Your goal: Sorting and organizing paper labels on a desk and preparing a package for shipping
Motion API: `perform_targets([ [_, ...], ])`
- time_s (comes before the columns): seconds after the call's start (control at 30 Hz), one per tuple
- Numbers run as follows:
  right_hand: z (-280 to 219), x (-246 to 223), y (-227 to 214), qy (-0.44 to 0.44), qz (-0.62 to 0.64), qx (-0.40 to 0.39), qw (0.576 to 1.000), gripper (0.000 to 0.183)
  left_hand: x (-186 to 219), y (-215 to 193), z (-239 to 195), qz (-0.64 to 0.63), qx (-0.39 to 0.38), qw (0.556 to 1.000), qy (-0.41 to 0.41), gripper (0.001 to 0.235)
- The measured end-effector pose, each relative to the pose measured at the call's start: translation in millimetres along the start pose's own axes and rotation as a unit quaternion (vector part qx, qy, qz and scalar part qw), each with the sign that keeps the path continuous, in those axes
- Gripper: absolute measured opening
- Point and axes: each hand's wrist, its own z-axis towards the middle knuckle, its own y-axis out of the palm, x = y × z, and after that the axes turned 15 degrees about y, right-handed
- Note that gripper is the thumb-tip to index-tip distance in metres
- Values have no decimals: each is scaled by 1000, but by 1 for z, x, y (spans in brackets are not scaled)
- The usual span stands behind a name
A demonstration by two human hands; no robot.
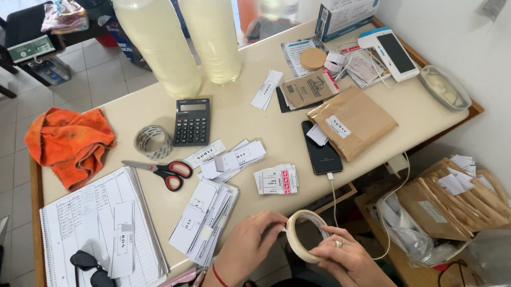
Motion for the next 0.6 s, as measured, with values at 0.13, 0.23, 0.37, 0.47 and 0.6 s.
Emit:
perform_targets([
  [0.13, 0, 0, -2, -2, 19, 5, 1000, 18, 19, -9, 0, -2, 4, 1000, 1, 30],
  [0.23, 2, -4, -5, 6, 38, 4, 999, 17, 24, -9, 0, -3, 59, 998, 7, 25],
  [0.37, 3, -5, -4, 21, 56, 1, 998, 17, 23, 1, 0, 133, 70, 979, 138, 5],
  [0.47, 3, 0, -3, 3, 33, -2, 999, 18, 22, 5, 1, 206, 69, 960, 174, 7],
  [0.6, 4, -2, -1, 0, 34, 1, 999, 18, 25, 13, 8, 240, 77, 953, 166, 11],
])
